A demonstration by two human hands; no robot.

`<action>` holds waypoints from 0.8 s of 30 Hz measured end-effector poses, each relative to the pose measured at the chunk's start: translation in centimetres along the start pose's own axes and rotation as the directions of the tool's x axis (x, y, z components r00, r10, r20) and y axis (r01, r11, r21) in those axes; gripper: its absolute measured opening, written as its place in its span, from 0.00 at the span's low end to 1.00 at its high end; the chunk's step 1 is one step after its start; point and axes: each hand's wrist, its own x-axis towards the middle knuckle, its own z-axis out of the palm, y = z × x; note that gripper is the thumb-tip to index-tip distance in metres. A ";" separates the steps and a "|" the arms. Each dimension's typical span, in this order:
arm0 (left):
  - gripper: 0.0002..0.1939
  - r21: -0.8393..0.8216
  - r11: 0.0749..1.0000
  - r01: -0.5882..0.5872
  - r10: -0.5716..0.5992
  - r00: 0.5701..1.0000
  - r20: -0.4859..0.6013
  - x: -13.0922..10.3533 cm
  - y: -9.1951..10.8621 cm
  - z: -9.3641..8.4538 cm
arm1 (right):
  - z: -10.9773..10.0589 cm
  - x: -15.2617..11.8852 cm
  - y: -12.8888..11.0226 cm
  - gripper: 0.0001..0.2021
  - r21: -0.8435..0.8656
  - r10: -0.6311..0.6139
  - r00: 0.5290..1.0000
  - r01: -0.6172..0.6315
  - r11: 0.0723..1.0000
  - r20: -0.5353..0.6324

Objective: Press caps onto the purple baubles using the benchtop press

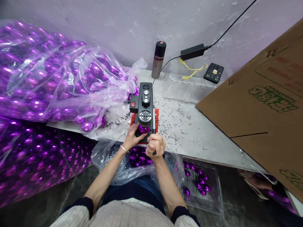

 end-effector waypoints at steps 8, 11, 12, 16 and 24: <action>0.33 0.011 1.000 0.025 -0.025 1.000 0.015 0.0 -0.2 0.1 | 0.1 -1.5 1.1 0.15 0.030 -0.024 0.999 0.023 0.999 0.030; 0.33 0.006 1.000 0.023 -0.023 1.000 0.016 -0.1 -0.2 0.2 | 0.3 -1.7 1.1 0.15 0.008 -0.040 0.998 0.040 0.999 0.058; 0.33 0.005 1.000 0.022 -0.022 1.000 0.017 -0.1 -0.2 0.2 | 0.3 -1.5 0.8 0.16 0.008 -0.026 0.999 0.026 1.000 0.039; 0.33 -0.008 1.000 0.024 -0.024 1.000 -0.002 -0.1 -0.3 0.2 | 0.0 1.5 -1.4 0.16 -0.039 0.071 0.997 -0.072 0.997 -0.020; 0.35 -0.014 1.000 -0.003 0.001 0.995 -0.104 -1.3 0.4 -0.6 | -0.7 6.9 -4.0 0.15 -0.125 0.117 0.991 -0.109 0.986 0.063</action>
